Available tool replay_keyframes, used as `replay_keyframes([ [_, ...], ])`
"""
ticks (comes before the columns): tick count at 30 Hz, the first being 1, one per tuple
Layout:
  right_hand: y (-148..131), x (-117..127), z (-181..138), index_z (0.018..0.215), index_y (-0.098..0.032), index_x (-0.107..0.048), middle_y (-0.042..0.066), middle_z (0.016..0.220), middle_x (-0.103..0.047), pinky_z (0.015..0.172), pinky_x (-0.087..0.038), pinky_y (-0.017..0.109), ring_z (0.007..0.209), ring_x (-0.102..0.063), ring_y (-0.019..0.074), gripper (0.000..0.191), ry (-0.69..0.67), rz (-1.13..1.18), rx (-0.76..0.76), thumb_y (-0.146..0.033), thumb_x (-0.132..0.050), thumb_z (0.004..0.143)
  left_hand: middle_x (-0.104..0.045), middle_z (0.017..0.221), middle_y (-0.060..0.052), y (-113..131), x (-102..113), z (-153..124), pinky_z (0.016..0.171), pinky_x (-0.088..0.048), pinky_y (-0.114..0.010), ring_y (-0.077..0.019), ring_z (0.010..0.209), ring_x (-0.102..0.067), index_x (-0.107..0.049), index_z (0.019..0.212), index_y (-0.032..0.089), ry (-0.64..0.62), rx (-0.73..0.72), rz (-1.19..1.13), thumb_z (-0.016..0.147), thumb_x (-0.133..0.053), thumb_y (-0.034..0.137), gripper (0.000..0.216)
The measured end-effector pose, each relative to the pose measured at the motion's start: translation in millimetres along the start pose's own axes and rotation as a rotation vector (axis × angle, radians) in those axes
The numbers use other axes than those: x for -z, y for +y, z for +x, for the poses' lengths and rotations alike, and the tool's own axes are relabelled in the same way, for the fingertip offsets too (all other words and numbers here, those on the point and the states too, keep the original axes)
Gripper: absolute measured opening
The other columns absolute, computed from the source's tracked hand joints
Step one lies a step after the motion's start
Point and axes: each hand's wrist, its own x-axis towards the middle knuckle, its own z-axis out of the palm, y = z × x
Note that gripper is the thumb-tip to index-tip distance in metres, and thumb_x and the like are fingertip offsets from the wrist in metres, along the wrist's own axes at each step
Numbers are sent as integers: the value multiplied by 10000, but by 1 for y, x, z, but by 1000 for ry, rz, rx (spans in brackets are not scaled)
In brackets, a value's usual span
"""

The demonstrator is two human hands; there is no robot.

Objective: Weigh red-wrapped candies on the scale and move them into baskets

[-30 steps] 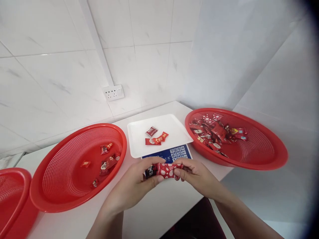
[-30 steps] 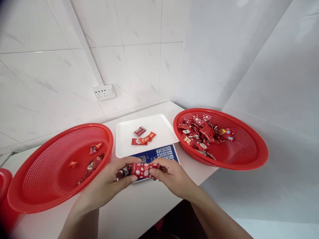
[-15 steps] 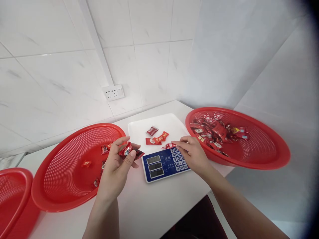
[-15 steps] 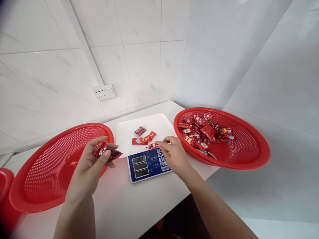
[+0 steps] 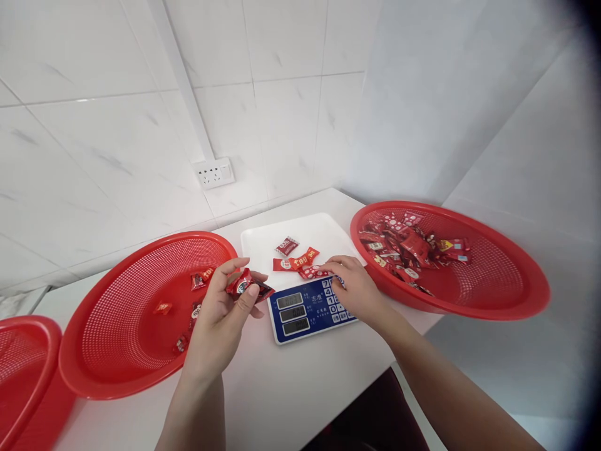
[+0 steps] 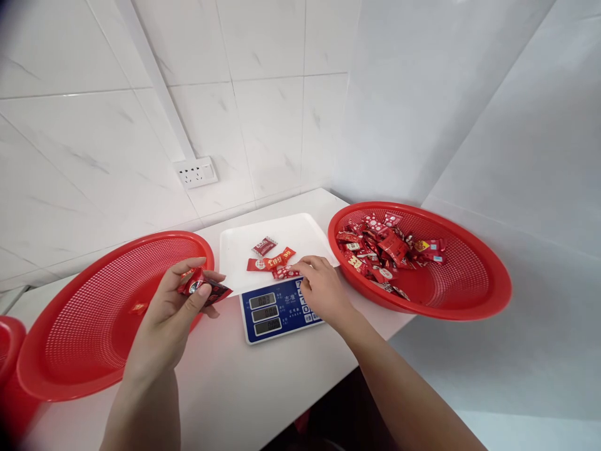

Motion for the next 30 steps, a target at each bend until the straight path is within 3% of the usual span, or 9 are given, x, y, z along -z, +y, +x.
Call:
replay_keyframes([
  [6, -1, -1, 0, 998, -256, -708, 81, 994, -631, 840, -461, 405, 966, -541, 238, 364, 25, 3, 31, -104, -449, 792, -667, 873, -44, 1, -2, -1, 507, -517, -187, -130, 669, -622, -606, 1035, 205, 37, -3, -53, 734, -692, 221, 314],
  [15, -3, -4, 11, 1015, -245, -695, 81, 1018, -645, 875, -439, 412, 1001, -521, 240, 305, -11, 23, 16, -230, -417, 891, -662, 924, -35, 0, 6, 1, 538, -531, -212, -122, 658, -624, -577, 1076, 231, -45, 21, 5, 758, -676, 236, 333],
  [20, -12, -3, 22, 1027, -246, -691, 96, 1172, -581, 935, -394, 444, 1129, -462, 259, 331, -30, -24, 43, -362, -401, 916, -649, 945, -41, 0, 7, 0, 553, -538, -219, -134, 705, -618, -556, 1095, 242, -67, 9, 52, 778, -654, 264, 333],
  [30, -22, -11, 42, 1103, -262, -672, 100, 1379, -463, 1003, -302, 524, 1340, -264, 308, 445, -233, -121, -16, -431, -293, 939, -633, 957, -37, -1, 9, 0, 561, -535, -207, -125, 717, -614, -523, 1115, 253, -100, -19, 110, 809, -621, 290, 324],
])
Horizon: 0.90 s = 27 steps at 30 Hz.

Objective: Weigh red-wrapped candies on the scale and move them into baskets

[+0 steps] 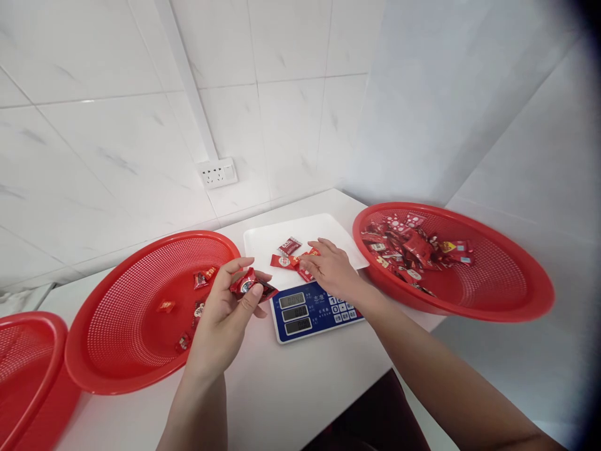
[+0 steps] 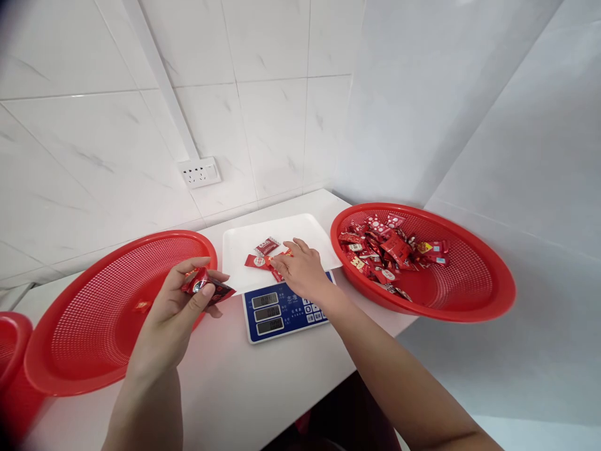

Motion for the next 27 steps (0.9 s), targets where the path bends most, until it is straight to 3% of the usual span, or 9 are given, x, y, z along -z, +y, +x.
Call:
replay_keyframes([
  [6, 1, 0, 11, 1190, -294, -618, 89, 1413, -429, 1004, -295, 551, 1359, -235, 321, 487, -48, -32, -29, -490, -253, 935, -635, 959, -22, -2, 0, 1, 568, -532, -211, -116, 725, -612, -498, 1099, 257, -22, 3, 17, 830, -592, 316, 292],
  [10, 3, 1, 10, 1198, -247, -617, 105, 1383, -465, 1018, -312, 527, 1344, -276, 315, 492, 6, 12, -48, -471, -266, 936, -657, 967, -15, -3, 0, 2, 557, -515, -210, -138, 799, -622, -460, 989, 255, -14, 24, 0, 823, -598, 314, 224],
  [13, -1, 8, -3, 1136, -203, -646, 108, 1264, -568, 1027, -344, 461, 1256, -418, 261, 447, 135, 200, -28, -421, -311, 936, -661, 986, -20, -4, 1, 2, 545, -487, -210, -141, 792, -621, -455, 929, 247, -34, 48, 67, 816, -603, 318, 200],
  [15, -8, 15, -18, 1102, -206, -646, 89, 1174, -623, 993, -391, 412, 1154, -515, 221, 396, 179, 394, 19, -403, -349, 931, -659, 943, -12, -5, 1, 1, 555, -467, -220, -139, 761, -605, -503, 942, 246, -118, 62, 186, 811, -602, 328, 184],
  [17, -17, 22, -35, 1075, -220, -640, 67, 1092, -659, 912, -448, 370, 1044, -581, 197, 340, 113, 569, 91, -399, -399, 917, -655, 860, 10, -4, -1, 0, 582, -449, -232, -132, 712, -578, -559, 977, 256, -268, 78, 335, 809, -594, 323, 184],
  [20, -32, 29, -58, 1056, -221, -639, 46, 1006, -681, 793, -479, 308, 904, -619, 171, 277, -92, 711, 176, -384, -511, 871, -659, 804, 42, -3, -7, -2, 618, -426, -243, -130, 682, -556, -548, 1038, 281, -455, 122, 474, 806, -580, 290, 235],
  [23, -42, 30, -69, 1038, -215, -647, 25, 936, -685, 722, -464, 266, 804, -607, 145, 260, -196, 747, 173, -360, -585, 832, -664, 788, 60, -3, -13, -4, 582, -388, -241, -132, 644, -524, -464, 1016, 277, -481, 174, 513, 801, -576, 304, 244],
  [27, -46, 29, -72, 965, -205, -657, 13, 882, -675, 692, -436, 249, 775, -582, 134, 185, -211, 746, 124, -311, -592, 828, -634, 745, 66, -3, -16, -5, 555, -351, -235, -132, 621, -481, -424, 900, 262, -520, 190, 530, 807, -564, 316, 177],
])
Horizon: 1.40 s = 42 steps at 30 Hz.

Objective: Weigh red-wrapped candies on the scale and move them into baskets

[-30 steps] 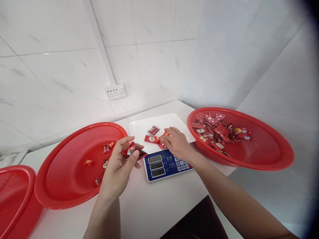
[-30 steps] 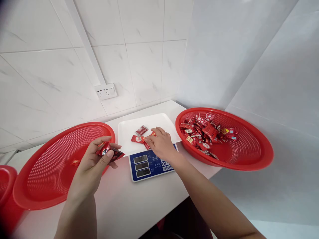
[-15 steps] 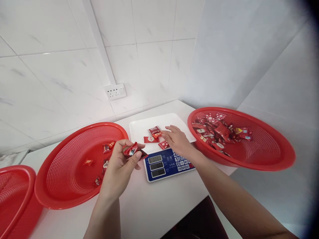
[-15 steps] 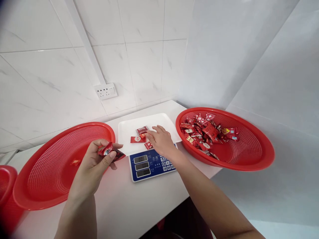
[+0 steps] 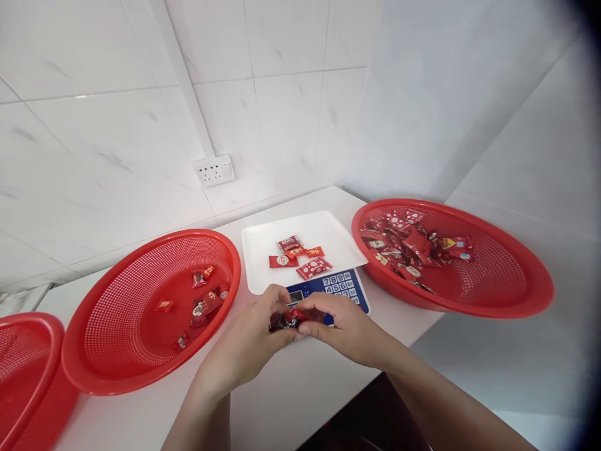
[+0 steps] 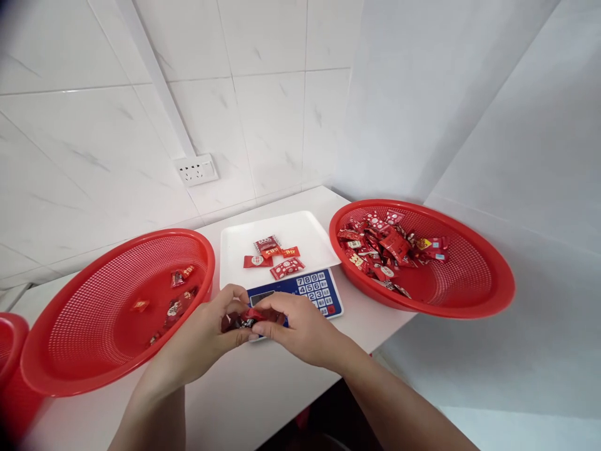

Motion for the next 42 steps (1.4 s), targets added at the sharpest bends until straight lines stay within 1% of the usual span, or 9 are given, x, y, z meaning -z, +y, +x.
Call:
replay_keyframes([
  [5, 1, 2, 0, 935, -203, -644, 11, 877, -667, 687, -426, 248, 775, -574, 130, 133, 27, -22, -9, -231, -570, 828, -632, 833, 47, 0, 1, 1, 596, -382, -245, -135, 674, -519, -448, 878, 254, 18, 2, 23, 786, -580, 274, 163],
  [10, 4, 4, -1, 922, -212, -632, 22, 876, -669, 696, -439, 263, 791, -587, 142, 124, 113, 20, -23, -255, -552, 837, -635, 816, 34, -1, 5, -1, 641, -425, -250, -138, 724, -545, -548, 886, 252, 89, -41, 29, 803, -562, 253, 84],
  [19, 11, 8, -5, 752, -197, -640, 8, 729, -645, 628, -432, 251, 683, -578, 126, 168, 93, 213, 11, -345, -590, 814, -683, 824, 38, -1, 9, -2, 710, -475, -235, -129, 767, -575, -681, 898, 274, 45, -117, -99, 772, -632, 202, 153],
  [22, 11, 9, -4, 763, -194, -649, 12, 725, -649, 622, -441, 252, 673, -583, 127, 184, 89, 235, -2, -362, -592, 813, -695, 848, 31, -1, 9, -1, 719, -484, -243, -136, 787, -591, -689, 932, 276, 49, -121, -108, 777, -631, 213, 178],
  [28, 6, 7, -1, 958, -232, -654, 38, 954, -654, 724, -479, 280, 853, -595, 155, 170, 195, 71, 45, -286, -611, 803, -707, 879, 15, -1, 7, -1, 686, -486, -265, -169, 817, -623, -680, 983, 292, 145, -97, -35, 819, -578, 295, 193],
  [33, 6, 4, 1, 869, -227, -650, 15, 822, -670, 687, -482, 277, 757, -604, 146, 79, 228, -32, 101, -255, -602, 813, -700, 891, 6, -3, 5, 2, 683, -490, -276, -165, 776, -617, -673, 966, 283, 156, -91, 50, 819, -569, 294, 181],
  [35, 10, 6, 6, 875, -219, -648, 19, 833, -680, 708, -477, 283, 773, -611, 149, 91, 253, -113, 128, -230, -567, 836, -694, 939, 1, -4, 6, 3, 722, -492, -300, -170, 798, -614, -658, 977, 279, 234, -73, 90, 819, -566, 315, 187],
  [39, 23, 7, 23, 915, -203, -644, 53, 938, -694, 787, -458, 335, 887, -614, 192, 148, 386, -384, 117, -177, -514, 849, -670, 1054, -24, -6, 12, 1, 754, -497, -335, -197, 883, -615, -628, 1009, 266, 491, -13, 94, 819, -555, 408, 249],
  [42, 32, 4, 37, 900, -206, -642, 47, 934, -698, 805, -435, 349, 896, -610, 199, 174, 422, -533, 164, -137, -493, 844, -675, 1043, -26, -6, 15, -2, 733, -505, -323, -202, 914, -620, -628, 975, 258, 572, -29, 19, 817, -551, 447, 258],
])
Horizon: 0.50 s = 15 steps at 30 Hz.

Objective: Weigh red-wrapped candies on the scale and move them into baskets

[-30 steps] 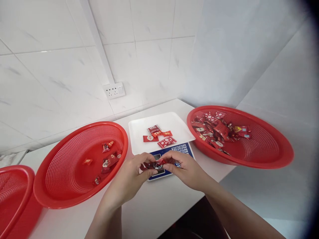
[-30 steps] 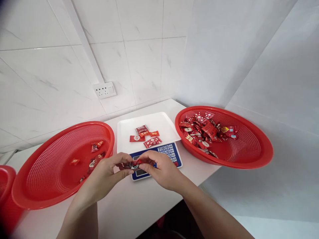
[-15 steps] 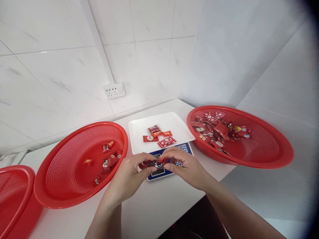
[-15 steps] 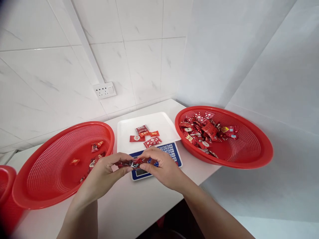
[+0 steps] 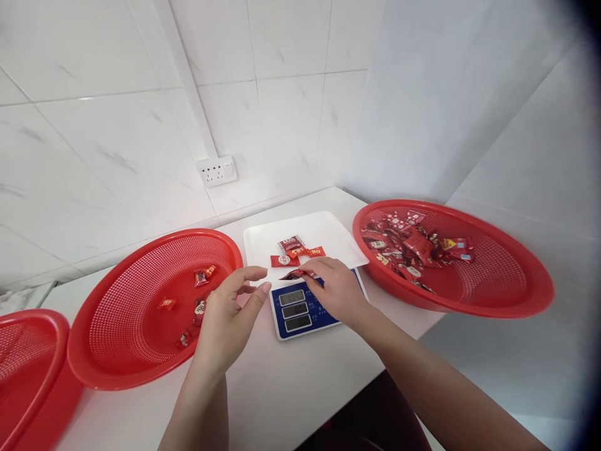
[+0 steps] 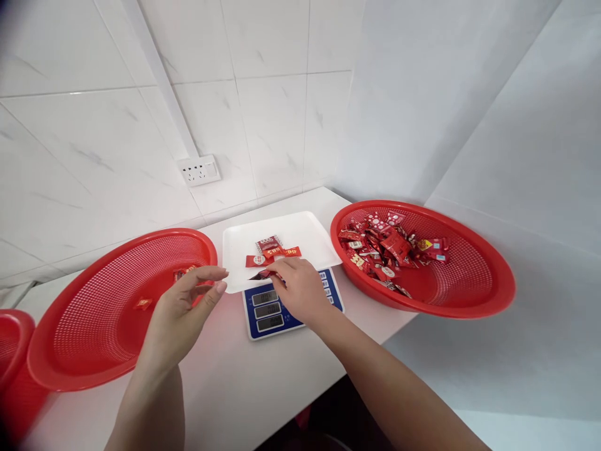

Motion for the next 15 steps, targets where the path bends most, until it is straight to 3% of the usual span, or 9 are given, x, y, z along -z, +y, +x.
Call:
replay_keyframes([
  [7, -1, -21, 10, 875, -189, -650, 68, 956, -691, 841, -386, 381, 953, -571, 222, 219, -51, -185, 103, -80, -468, 823, -684, 1017, -46, 0, 1, -1, 696, -519, -306, -211, 925, -631, -639, 953, 232, 27, -16, -58, 814, -560, 432, 256],
  [12, -2, -23, 7, 940, -202, -687, 80, 1107, -656, 889, -365, 456, 1101, -507, 272, 314, -161, -239, 86, -40, -463, 790, -688, 1010, -36, 1, 2, 0, 694, -520, -303, -206, 917, -633, -639, 950, 238, 24, -32, -40, 820, -554, 424, 243],
  [15, -1, -19, 4, 1012, -212, -682, 84, 1152, -640, 906, -380, 469, 1136, -496, 270, 355, -147, -200, 73, -42, -458, 797, -688, 1011, -41, 0, 2, 0, 680, -520, -300, -214, 932, -631, -642, 947, 235, 28, -32, -45, 819, -555, 419, 241],
])
